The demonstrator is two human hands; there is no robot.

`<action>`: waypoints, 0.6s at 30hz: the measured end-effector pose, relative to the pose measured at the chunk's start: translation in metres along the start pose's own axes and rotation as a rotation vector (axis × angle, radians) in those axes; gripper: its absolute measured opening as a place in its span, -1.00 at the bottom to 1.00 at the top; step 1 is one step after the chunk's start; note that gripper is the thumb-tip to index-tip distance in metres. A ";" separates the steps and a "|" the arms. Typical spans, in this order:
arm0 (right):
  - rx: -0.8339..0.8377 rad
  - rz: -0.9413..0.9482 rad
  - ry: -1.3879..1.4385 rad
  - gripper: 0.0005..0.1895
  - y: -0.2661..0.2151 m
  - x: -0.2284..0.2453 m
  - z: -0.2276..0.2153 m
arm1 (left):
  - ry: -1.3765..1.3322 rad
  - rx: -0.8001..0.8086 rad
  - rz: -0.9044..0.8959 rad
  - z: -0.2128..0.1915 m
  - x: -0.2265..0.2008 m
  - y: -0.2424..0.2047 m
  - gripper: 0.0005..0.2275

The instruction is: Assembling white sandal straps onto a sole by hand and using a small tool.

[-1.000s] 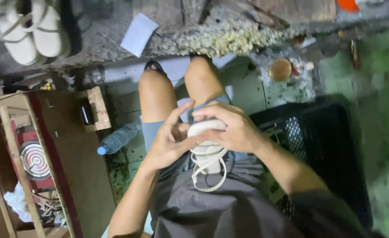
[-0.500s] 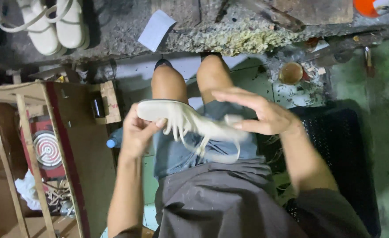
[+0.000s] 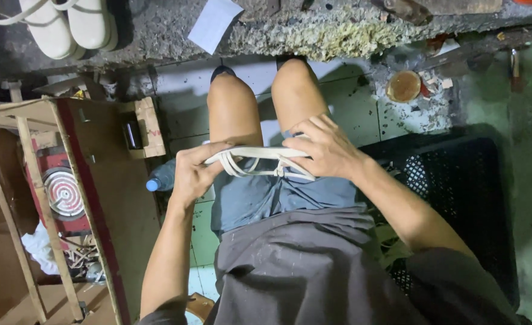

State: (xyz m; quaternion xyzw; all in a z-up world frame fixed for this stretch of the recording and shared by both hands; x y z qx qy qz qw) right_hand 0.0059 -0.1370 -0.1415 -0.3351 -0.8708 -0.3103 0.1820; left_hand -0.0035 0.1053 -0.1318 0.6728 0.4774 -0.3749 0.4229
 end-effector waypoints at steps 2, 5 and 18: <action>0.055 0.018 -0.087 -0.70 0.010 0.003 -0.005 | -0.019 0.007 0.010 0.002 -0.003 0.005 -0.77; -0.030 0.155 -0.021 -0.61 0.003 0.000 0.006 | 0.005 -0.136 0.069 -0.016 -0.002 0.015 -0.61; -0.317 0.425 -0.143 -0.49 0.035 0.088 -0.029 | -1.353 -0.422 -0.428 0.147 0.066 -0.058 -0.31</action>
Point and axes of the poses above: each hand's wrist, its own y-axis towards the middle knuckle, its own z-axis out of the palm, x = y × z, the point moved 8 cm from there along y, towards the middle knuckle, and after that the axes turned 7 degrees about z, right-handed, at the moved point
